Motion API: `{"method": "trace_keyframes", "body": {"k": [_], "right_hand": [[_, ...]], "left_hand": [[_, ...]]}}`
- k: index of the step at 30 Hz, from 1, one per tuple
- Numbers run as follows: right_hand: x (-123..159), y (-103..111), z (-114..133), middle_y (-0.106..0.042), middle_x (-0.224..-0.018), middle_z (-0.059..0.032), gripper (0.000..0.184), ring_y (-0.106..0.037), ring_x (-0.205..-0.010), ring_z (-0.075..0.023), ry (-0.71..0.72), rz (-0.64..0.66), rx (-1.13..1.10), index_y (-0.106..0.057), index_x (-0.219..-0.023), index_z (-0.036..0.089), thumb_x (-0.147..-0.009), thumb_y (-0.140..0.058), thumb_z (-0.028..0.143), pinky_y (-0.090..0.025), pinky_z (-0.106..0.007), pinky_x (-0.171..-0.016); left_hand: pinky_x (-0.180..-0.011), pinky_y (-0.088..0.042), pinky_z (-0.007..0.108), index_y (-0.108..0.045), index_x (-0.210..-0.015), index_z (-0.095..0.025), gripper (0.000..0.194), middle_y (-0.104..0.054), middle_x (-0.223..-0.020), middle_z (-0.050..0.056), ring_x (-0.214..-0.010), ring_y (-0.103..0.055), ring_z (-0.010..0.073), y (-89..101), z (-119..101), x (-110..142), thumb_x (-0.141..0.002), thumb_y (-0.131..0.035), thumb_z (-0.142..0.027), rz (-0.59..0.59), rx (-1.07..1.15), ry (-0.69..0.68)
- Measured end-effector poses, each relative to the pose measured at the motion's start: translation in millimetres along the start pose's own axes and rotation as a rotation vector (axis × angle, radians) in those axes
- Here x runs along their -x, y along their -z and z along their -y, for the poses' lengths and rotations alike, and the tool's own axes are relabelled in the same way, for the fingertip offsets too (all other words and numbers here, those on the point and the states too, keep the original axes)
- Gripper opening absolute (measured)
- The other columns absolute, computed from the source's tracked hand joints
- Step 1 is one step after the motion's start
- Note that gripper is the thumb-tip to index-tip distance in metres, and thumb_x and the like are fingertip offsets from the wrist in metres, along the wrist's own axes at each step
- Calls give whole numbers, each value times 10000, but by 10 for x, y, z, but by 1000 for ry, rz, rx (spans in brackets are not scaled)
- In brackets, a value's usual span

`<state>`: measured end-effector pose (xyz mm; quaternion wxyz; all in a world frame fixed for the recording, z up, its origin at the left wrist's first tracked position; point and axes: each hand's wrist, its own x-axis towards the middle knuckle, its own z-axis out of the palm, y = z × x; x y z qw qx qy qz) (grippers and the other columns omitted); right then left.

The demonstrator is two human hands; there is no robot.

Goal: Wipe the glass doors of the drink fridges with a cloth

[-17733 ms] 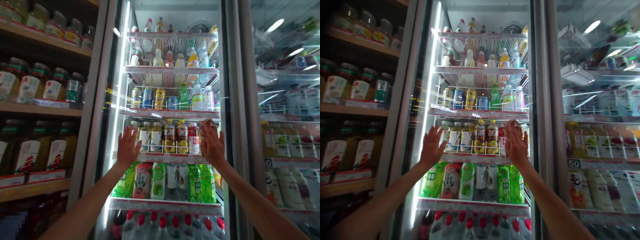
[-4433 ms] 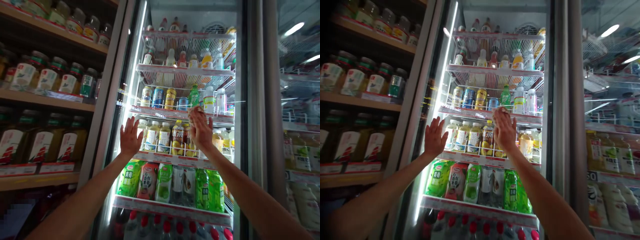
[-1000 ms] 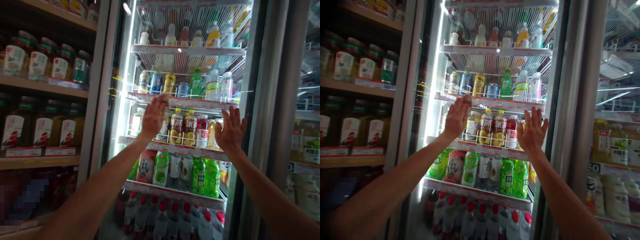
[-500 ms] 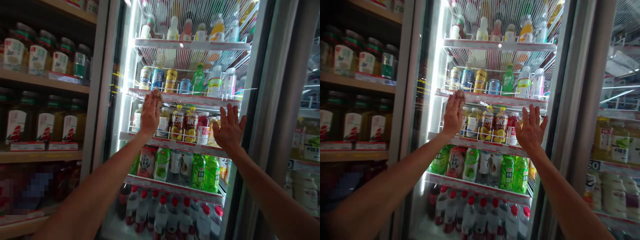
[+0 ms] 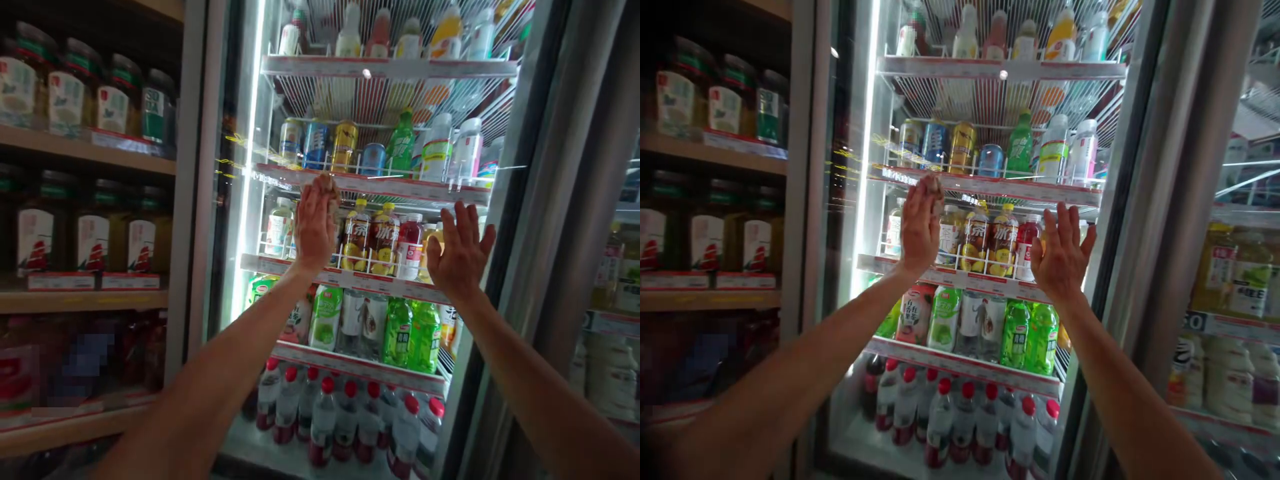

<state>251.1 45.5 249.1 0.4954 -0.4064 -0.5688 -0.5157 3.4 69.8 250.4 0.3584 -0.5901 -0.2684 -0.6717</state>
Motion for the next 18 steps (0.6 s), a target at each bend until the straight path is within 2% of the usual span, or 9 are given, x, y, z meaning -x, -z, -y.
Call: {"method": "trace_keyframes", "body": {"k": [2,5,6,7,9,12,14,16,18], "right_hand": [[2,-4,11,-306,-1435,-114,505,-235,-1341,-253,3,-5,7,-322,-1352,187,-867,-354,325,-149,-497,-1072],[17,1,15,-311,-1433,-113,487,-240,-1339,-253,10,-3,11,-364,-1330,181,-866,-360,327,-165,-486,-1072],[26,6,12,-311,-1433,-111,486,-241,-1339,-253,12,-2,10,-367,-1329,185,-865,-364,330,-166,-487,-1072],[38,12,8,-309,-1435,-106,489,-240,-1339,-252,12,1,6,-359,-1334,193,-865,-366,330,-164,-487,-1074],[66,22,2,-298,-1441,-99,503,-232,-1342,-251,9,17,-5,-329,-1351,210,-865,-373,331,-153,-488,-1077],[117,25,16,-278,-1450,-102,518,-215,-1349,-253,-1,25,-4,-299,-1366,217,-868,-374,335,-137,-497,-1078],[155,18,48,-270,-1453,-103,511,-207,-1351,-253,-12,13,7,-309,-1361,221,-869,-372,343,-138,-502,-1076],[196,7,94,-272,-1453,-98,507,-209,-1350,-256,-3,6,1,-320,-1355,229,-865,-380,347,-147,-506,-1071],[237,-4,141,-285,-1448,-90,509,-221,-1345,-259,47,13,-27,-322,-1353,236,-859,-395,335,-150,-510,-1069]], "left_hand": [[-1120,-205,478,-342,-1299,-221,431,-315,-1429,45,-1363,-134,192,-64,-176,92,-871,-302,-181,77,55,-59],[-1099,-282,424,-382,-1275,-247,432,-381,-1392,2,-1343,-205,151,-169,-561,345,-865,-289,-145,431,179,-370],[-1093,-297,414,-403,-1261,-248,430,-399,-1381,-6,-1337,-218,145,-174,-622,403,-865,-279,-137,505,189,-421],[-1092,-300,413,-421,-1248,-249,425,-412,-1372,-11,-1335,-223,146,-155,-620,430,-866,-273,-137,528,176,-423],[-1101,-278,434,-440,-1237,-248,407,-418,-1368,-1,-1340,-216,164,-47,-423,388,-867,-292,-165,438,110,-313],[-1121,-218,471,-404,-1276,-215,418,-362,-1404,45,-1352,-192,208,193,129,210,-863,-341,-212,181,13,-80],[-1134,-170,487,-355,-1313,-194,435,-286,-1442,63,-1365,-142,217,303,392,161,-879,-319,-213,-25,-53,60],[-1133,-160,499,-291,-1349,-189,458,-228,-1464,71,-1373,-92,212,314,420,239,-891,-298,-197,-147,-91,68],[-1117,-227,478,-259,-1364,-208,480,-257,-1454,62,-1371,-106,196,242,244,412,-889,-314,-180,-121,-84,-67]]}}
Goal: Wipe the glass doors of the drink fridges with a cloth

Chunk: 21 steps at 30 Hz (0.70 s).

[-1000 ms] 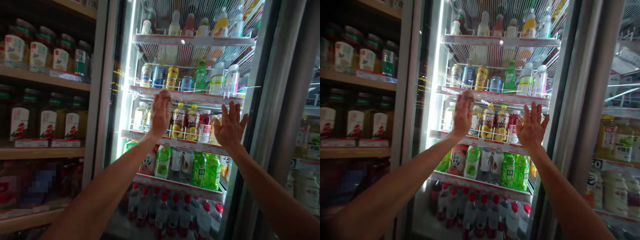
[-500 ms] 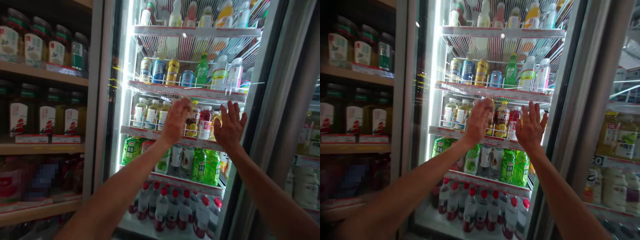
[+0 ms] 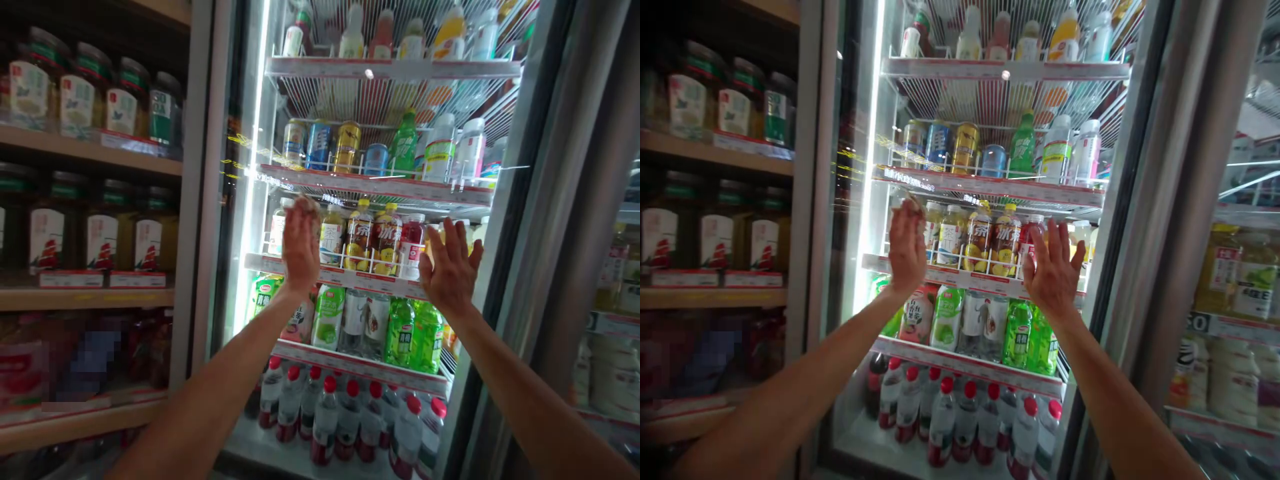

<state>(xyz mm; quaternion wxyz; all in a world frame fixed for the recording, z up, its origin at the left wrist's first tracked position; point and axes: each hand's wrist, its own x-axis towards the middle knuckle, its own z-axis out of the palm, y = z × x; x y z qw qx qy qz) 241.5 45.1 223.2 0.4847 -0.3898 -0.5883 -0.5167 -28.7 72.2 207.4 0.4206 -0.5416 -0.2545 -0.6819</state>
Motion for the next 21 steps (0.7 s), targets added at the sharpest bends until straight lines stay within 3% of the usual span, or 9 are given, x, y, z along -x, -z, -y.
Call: {"method": "trace_keyframes", "body": {"k": [3,5,7,9,11,13,17,19,21], "right_hand": [[44,-16,39,-305,-1441,-81,517,-248,-1336,-255,71,-3,-26,-311,-1357,247,-853,-404,306,-145,-506,-1069],[58,-23,41,-317,-1435,-80,517,-263,-1330,-252,73,-24,-21,-309,-1358,250,-852,-403,296,-148,-502,-1066],[60,-27,39,-327,-1430,-83,512,-271,-1327,-251,71,-34,-16,-320,-1353,243,-850,-405,288,-154,-499,-1065],[58,-27,43,-332,-1427,-89,507,-272,-1326,-253,66,-36,-12,-337,-1344,232,-846,-416,287,-154,-496,-1066],[55,-26,53,-331,-1426,-94,509,-269,-1328,-254,57,-29,-11,-345,-1339,225,-842,-427,289,-154,-493,-1068],[55,-25,62,-324,-1430,-94,512,-262,-1330,-255,49,-22,-15,-341,-1341,224,-840,-430,288,-147,-494,-1070],[58,-22,52,-312,-1437,-87,510,-260,-1332,-250,52,-18,-30,-334,-1344,232,-845,-425,279,-145,-489,-1071],[58,-17,44,-318,-1434,-85,509,-266,-1329,-249,58,-18,-33,-334,-1344,237,-846,-425,279,-153,-487,-1070],[56,-12,46,-320,-1434,-83,511,-268,-1328,-251,56,-15,-32,-331,-1347,240,-846,-424,278,-159,-491,-1069]], "left_hand": [[-1055,-367,394,-338,-1328,-223,466,-435,-1353,39,-1331,-255,179,-53,-312,217,-867,-371,-164,189,58,-283],[-1048,-371,408,-376,-1308,-190,452,-473,-1321,65,-1317,-288,201,-22,-296,226,-858,-383,-150,249,50,-357],[-1065,-337,449,-372,-1314,-170,456,-432,-1352,91,-1325,-269,228,56,-85,135,-859,-377,-144,198,4,-283],[-1082,-303,472,-352,-1328,-185,465,-367,-1398,85,-1335,-244,234,131,167,25,-864,-367,-147,75,-45,-118],[-1092,-284,478,-327,-1341,-195,479,-318,-1426,76,-1346,-212,232,160,277,-19,-866,-366,-144,-11,-66,-12],[-1088,-295,470,-305,-1349,-195,498,-313,-1429,78,-1352,-191,228,140,178,39,-860,-373,-132,24,-53,-70],[-1055,-356,416,-368,-1310,-192,469,-444,-1346,66,-1334,-246,212,108,-170,264,-846,-412,-139,254,-11,-351],[-1072,-323,421,-406,-1284,-172,434,-467,-1328,71,-1323,-272,211,165,-108,288,-851,-415,-149,306,-33,-391],[-1095,-273,434,-413,-1280,-156,415,-436,-1353,85,-1322,-277,211,254,123,233,-866,-393,-151,230,-93,-273]]}}
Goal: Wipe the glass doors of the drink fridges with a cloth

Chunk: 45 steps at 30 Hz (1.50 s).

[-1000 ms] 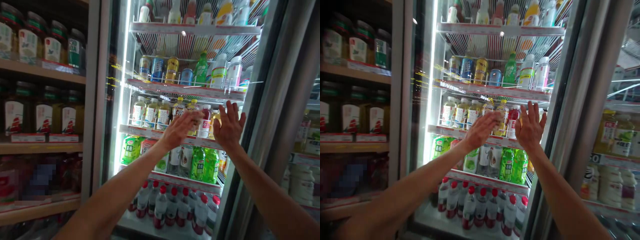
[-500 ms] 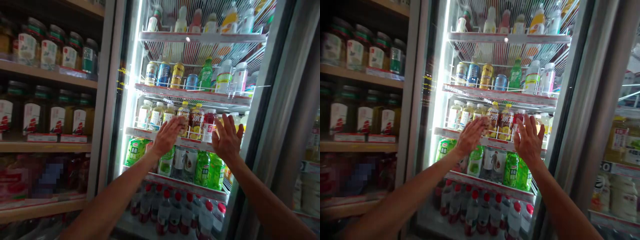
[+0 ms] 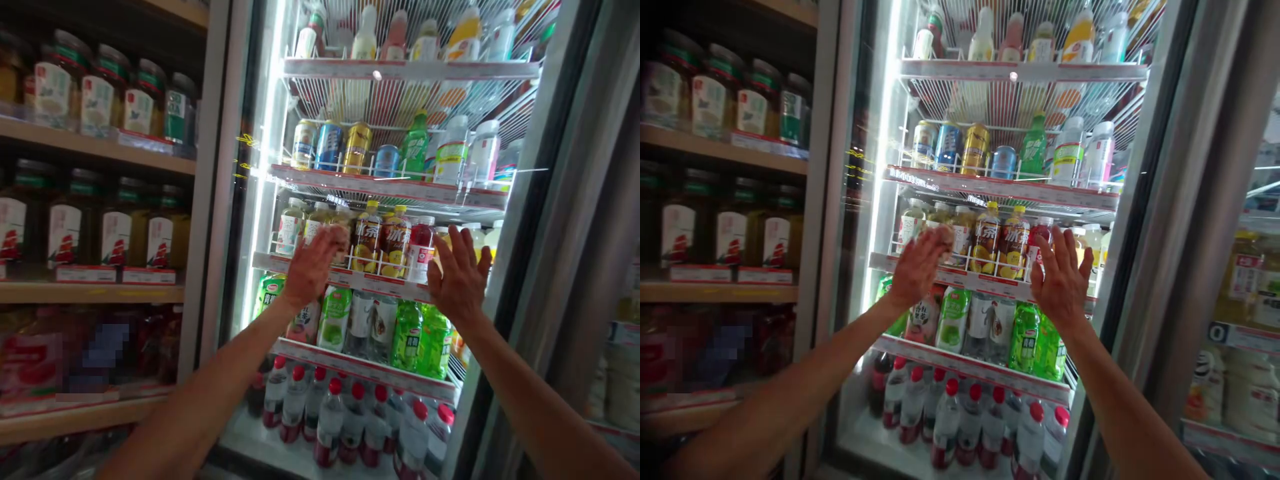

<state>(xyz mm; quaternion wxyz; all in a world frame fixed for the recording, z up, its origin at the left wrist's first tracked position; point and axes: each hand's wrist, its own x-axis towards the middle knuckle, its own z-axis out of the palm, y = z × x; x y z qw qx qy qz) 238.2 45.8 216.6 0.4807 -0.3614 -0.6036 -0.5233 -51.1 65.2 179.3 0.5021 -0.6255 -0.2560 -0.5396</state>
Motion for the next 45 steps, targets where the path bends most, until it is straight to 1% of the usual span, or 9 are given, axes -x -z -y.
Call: {"method": "trace_keyframes", "body": {"k": [4,11,19,26,29,34,36,41,45], "right_hand": [[-6,-1,43,-323,-1431,-93,512,-259,-1332,-257,-24,5,11,-334,-1345,231,-844,-428,282,-164,-504,-1066],[24,-4,67,-317,-1435,-87,521,-254,-1334,-250,-48,-5,-8,-319,-1354,236,-845,-417,283,-156,-500,-1069],[44,9,90,-321,-1431,-99,509,-240,-1339,-243,-64,12,1,-339,-1341,213,-844,-424,286,-152,-493,-1075],[52,14,63,-309,-1438,-93,513,-237,-1341,-247,-46,16,-11,-330,-1346,223,-846,-421,287,-153,-496,-1073],[62,14,50,-303,-1441,-88,521,-239,-1340,-252,-31,14,-22,-323,-1351,230,-842,-421,284,-158,-497,-1070],[63,10,85,-279,-1451,-90,537,-227,-1342,-268,-52,14,-36,-296,-1365,231,-845,-418,290,-148,-519,-1065],[59,15,96,-282,-1450,-93,536,-227,-1343,-264,-58,25,-34,-302,-1362,226,-844,-425,285,-149,-512,-1068],[73,23,78,-303,-1441,-92,527,-242,-1338,-256,-43,10,-20,-320,-1353,223,-842,-430,282,-158,-502,-1069],[109,18,62,-309,-1437,-97,543,-245,-1338,-253,-21,0,0,-311,-1358,224,-836,-444,286,-160,-497,-1071]], "left_hand": [[-1096,-271,430,-369,-1309,-135,427,-323,-1424,94,-1340,-228,208,61,296,13,-882,-361,-152,-221,-60,318],[-1092,-254,426,-461,-1234,-172,403,-479,-1320,72,-1342,-218,199,-89,-549,141,-835,-431,-131,80,92,-106],[-1074,-256,433,-370,-1317,-166,471,-363,-1399,116,-1339,-236,211,155,240,293,-848,-402,-136,-139,-86,281],[-1087,-230,434,-482,-1222,-197,393,-509,-1292,66,-1336,-240,205,16,-413,376,-834,-448,-140,62,31,-52],[-1102,-181,452,-433,-1270,-203,420,-443,-1349,76,-1328,-263,206,104,-98,473,-852,-432,-160,42,-29,54],[-1096,-224,468,-356,-1331,-199,445,-292,-1442,73,-1348,-205,229,225,458,511,-886,-375,-195,-224,-88,435],[-1089,-254,463,-349,-1333,-196,451,-291,-1441,81,-1356,-179,227,174,282,438,-883,-368,-175,-195,-22,382],[-1048,-337,444,-403,-1288,-186,445,-461,-1333,78,-1334,-243,226,8,-361,273,-848,-404,-118,74,140,-52],[-1065,-300,473,-364,-1319,-182,486,-406,-1372,102,-1335,-241,236,44,-109,242,-841,-411,-109,-10,56,77]]}}
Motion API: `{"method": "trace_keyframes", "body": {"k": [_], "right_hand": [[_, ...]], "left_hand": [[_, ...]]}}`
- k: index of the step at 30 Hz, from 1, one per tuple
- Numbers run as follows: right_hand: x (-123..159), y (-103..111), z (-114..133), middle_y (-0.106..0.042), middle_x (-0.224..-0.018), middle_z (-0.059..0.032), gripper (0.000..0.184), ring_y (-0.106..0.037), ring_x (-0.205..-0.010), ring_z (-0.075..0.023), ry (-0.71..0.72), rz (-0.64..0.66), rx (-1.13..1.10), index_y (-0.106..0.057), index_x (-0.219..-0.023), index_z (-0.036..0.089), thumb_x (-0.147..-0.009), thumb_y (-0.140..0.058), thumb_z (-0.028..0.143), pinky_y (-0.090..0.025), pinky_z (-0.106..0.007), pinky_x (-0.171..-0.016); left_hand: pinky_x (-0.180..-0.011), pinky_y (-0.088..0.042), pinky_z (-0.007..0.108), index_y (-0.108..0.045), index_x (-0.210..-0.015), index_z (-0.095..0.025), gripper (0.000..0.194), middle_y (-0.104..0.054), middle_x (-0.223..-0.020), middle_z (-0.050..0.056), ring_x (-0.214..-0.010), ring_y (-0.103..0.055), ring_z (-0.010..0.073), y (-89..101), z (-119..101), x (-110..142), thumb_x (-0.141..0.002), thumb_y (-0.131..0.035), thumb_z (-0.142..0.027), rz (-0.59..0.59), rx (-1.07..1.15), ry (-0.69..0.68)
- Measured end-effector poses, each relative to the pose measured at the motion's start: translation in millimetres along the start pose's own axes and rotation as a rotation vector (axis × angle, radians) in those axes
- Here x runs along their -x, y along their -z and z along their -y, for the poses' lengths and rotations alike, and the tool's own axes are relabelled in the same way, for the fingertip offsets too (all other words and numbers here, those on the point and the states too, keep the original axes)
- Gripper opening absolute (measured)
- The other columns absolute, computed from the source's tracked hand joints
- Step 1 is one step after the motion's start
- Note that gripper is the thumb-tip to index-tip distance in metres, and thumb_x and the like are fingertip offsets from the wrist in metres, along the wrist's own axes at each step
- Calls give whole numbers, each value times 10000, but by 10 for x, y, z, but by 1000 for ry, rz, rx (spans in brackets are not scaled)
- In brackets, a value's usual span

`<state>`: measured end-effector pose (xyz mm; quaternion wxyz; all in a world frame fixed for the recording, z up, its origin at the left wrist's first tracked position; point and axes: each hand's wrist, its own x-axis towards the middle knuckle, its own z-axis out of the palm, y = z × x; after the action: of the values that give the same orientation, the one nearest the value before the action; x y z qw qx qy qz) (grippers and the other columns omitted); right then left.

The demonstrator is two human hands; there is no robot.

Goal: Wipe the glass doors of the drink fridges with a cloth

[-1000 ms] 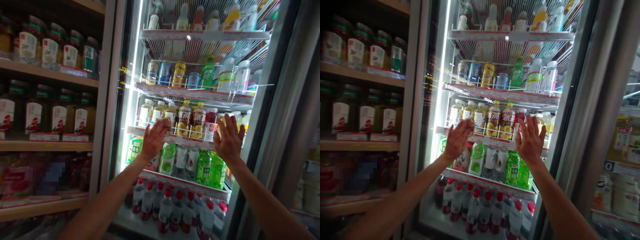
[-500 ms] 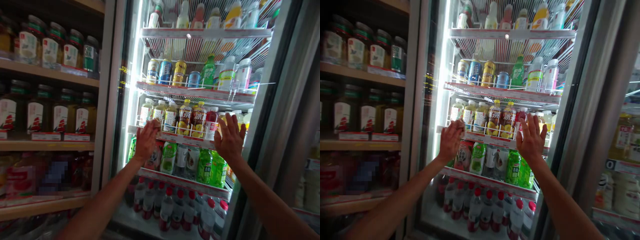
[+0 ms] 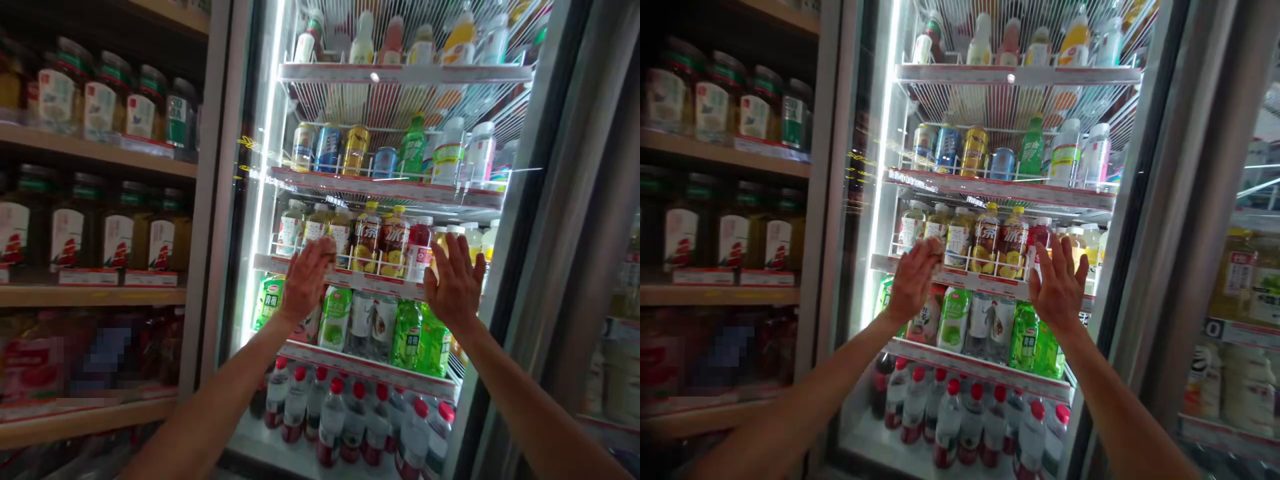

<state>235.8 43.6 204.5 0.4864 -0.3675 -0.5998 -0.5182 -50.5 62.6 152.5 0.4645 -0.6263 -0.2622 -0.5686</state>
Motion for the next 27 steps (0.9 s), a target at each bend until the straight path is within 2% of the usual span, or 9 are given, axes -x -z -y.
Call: {"method": "trace_keyframes", "body": {"k": [2,4,9,11,15,18,22,24,27], "right_hand": [[14,-6,7,-300,-1442,-97,565,-236,-1340,-256,8,5,-4,-281,-1372,230,-835,-448,286,-150,-506,-1071],[26,-14,23,-295,-1444,-95,591,-239,-1339,-260,24,10,-14,-242,-1386,238,-834,-448,286,-138,-515,-1072],[80,-9,49,-325,-1430,-88,627,-276,-1325,-249,58,5,-23,-197,-1399,253,-828,-453,284,-137,-505,-1075],[122,14,36,-314,-1437,-78,630,-276,-1326,-250,61,9,-30,-191,-1399,267,-825,-450,288,-136,-508,-1075],[224,51,57,-296,-1446,-64,635,-269,-1329,-249,57,20,-48,-179,-1401,280,-824,-444,289,-122,-512,-1078],[293,23,189,-293,-1447,-68,626,-263,-1333,-237,78,43,-65,-179,-1401,274,-830,-435,279,-114,-499,-1083],[357,-38,397,-321,-1433,-75,610,-268,-1331,-229,107,65,-74,-217,-1392,270,-829,-451,285,-122,-483,-1087],[375,-51,438,-317,-1436,-67,604,-268,-1331,-225,111,66,-75,-226,-1388,282,-829,-455,283,-111,-482,-1089],[388,-48,433,-301,-1444,-54,602,-265,-1332,-220,111,79,-100,-229,-1386,293,-827,-452,274,-81,-485,-1094]], "left_hand": [[-1076,-284,481,-319,-1346,-193,515,-331,-1419,99,-1346,-209,232,23,146,-35,-845,-398,-108,-126,-27,159],[-1079,-290,470,-305,-1353,-199,523,-299,-1436,90,-1352,-189,224,2,105,-53,-846,-387,-104,-164,-4,192],[-1077,-302,416,-443,-1257,-198,445,-426,-1364,66,-1340,-217,206,-113,-441,64,-823,-441,-100,135,75,-242],[-1088,-273,414,-483,-1215,-186,408,-471,-1327,67,-1335,-231,200,-98,-450,101,-817,-452,-99,149,39,-272],[-1092,-245,441,-408,-1289,-173,455,-389,-1384,102,-1344,-214,210,-14,-106,35,-838,-418,-117,-51,-43,37],[-1076,-267,464,-374,-1313,-176,472,-309,-1429,105,-1355,-174,225,-25,-109,6,-844,-406,-124,-141,-31,188],[-1087,-242,463,-479,-1226,-202,419,-421,-1368,63,-1345,-204,231,-89,-536,201,-820,-443,-107,112,21,-141],[-1098,-216,455,-515,-1182,-211,385,-480,-1322,40,-1331,-246,220,-73,-603,329,-817,-447,-108,182,33,-281],[-1105,-177,460,-501,-1199,-199,385,-488,-1310,70,-1326,-259,212,34,-320,425,-824,-441,-131,109,-41,-161]]}}
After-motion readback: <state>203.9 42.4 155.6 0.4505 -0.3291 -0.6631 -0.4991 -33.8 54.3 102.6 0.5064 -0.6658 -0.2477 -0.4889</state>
